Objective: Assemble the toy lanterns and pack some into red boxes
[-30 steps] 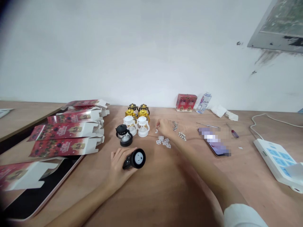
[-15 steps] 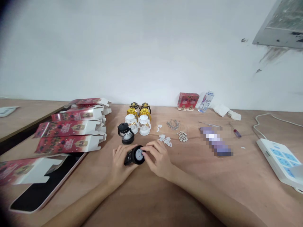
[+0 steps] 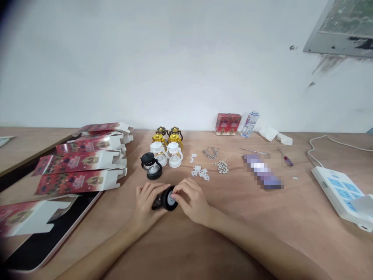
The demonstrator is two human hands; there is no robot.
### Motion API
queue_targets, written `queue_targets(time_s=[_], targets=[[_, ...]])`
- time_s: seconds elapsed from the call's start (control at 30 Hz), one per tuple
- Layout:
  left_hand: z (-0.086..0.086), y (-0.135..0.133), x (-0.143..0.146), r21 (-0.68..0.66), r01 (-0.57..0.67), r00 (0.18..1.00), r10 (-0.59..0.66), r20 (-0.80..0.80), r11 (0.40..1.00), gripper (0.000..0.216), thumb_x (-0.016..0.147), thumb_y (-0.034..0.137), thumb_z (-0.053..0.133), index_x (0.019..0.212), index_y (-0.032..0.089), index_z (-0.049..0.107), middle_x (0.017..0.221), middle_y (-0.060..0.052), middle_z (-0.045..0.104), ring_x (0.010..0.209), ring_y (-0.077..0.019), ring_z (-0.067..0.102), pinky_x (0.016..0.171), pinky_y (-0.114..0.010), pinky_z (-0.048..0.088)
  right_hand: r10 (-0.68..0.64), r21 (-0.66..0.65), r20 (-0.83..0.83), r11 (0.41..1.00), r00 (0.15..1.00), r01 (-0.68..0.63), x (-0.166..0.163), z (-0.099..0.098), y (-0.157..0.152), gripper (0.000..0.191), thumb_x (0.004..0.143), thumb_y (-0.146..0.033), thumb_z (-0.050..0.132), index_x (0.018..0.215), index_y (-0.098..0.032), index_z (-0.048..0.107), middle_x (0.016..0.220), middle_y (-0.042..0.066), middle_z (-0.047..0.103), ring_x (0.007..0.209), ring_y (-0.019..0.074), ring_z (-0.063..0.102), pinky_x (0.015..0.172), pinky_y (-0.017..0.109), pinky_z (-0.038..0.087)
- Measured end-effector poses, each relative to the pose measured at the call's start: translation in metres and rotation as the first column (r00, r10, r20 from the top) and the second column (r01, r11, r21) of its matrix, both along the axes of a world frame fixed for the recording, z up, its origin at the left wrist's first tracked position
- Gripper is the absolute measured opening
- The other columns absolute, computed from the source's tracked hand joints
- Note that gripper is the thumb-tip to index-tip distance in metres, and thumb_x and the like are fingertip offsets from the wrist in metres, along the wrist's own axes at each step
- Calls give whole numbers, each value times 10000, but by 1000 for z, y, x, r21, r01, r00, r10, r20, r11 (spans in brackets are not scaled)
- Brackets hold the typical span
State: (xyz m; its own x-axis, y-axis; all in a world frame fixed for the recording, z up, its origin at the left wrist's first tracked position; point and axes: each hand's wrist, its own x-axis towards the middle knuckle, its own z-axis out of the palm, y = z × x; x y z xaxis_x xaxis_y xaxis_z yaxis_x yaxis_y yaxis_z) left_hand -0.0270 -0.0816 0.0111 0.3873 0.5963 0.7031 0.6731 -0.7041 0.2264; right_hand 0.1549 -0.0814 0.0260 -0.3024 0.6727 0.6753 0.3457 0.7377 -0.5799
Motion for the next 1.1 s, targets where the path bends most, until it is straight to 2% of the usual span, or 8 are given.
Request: queue_targets(time_s=[0.17,0.47,0.6,0.7,0.8,0.87,1.0,1.1], targets=[[-1,0,1,-32,72,997,-72,-5,997,286,832,350,600,1077,206,570,931,-44,668,844,-191,560,703,-325,261,75,-78,92,995,993,-68,10,-1,0,123,895,-262,508,796,-193,531,727,14,536,689,137,512,648,269,432],[0,4,2,-128,102,995,-102,7,987,273,815,343,620,1061,231,582,949,-36,658,863,-192,547,708,-319,272,100,-86,50,992,994,-95,15,-1,-9,147,921,-259,452,796,-196,497,736,9,505,684,129,483,641,254,412],[0,6,3,-141,86,995,-77,70,986,264,822,297,599,1070,214,570,958,-47,660,885,-199,553,722,-322,293,-141,-195,-41,972,989,131,32,-7,11,174,919,-286,427,776,-205,483,739,4,527,688,138,506,652,264,415],[0,6,2,-139,103,992,-91,88,985,267,822,283,593,1077,212,562,964,-50,662,891,-199,566,742,-329,307,-350,-225,77,906,934,358,49,-22,35,169,890,-299,463,759,-204,513,742,16,567,709,169,520,677,299,413],[1,6,2,-147,105,991,-92,93,984,278,820,299,599,1083,216,560,969,-53,666,903,-202,576,756,-334,314,-427,-143,202,878,882,457,58,-33,48,139,863,-275,510,755,-200,556,773,39,599,781,207,528,723,341,413],[1,5,3,-143,101,991,-88,96,985,286,817,304,609,1085,216,564,967,-50,669,903,-200,579,759,-333,314,-444,-33,186,889,876,457,55,-32,42,105,866,-240,512,791,-199,573,798,45,609,823,215,533,755,356,417],[1,5,4,-112,96,992,-85,93,989,287,821,301,614,1090,212,572,963,-44,671,897,-192,578,759,-329,305,-342,214,49,921,938,325,34,-19,8,127,865,-138,508,923,-194,606,835,50,590,805,175,547,741,322,439],[0,5,4,-103,99,993,-91,75,990,299,826,323,611,1099,207,570,980,-49,667,903,-191,572,759,-329,302,-242,349,65,914,968,205,16,-14,-15,166,834,-107,560,946,-201,639,775,34,568,708,149,510,655,295,426]])
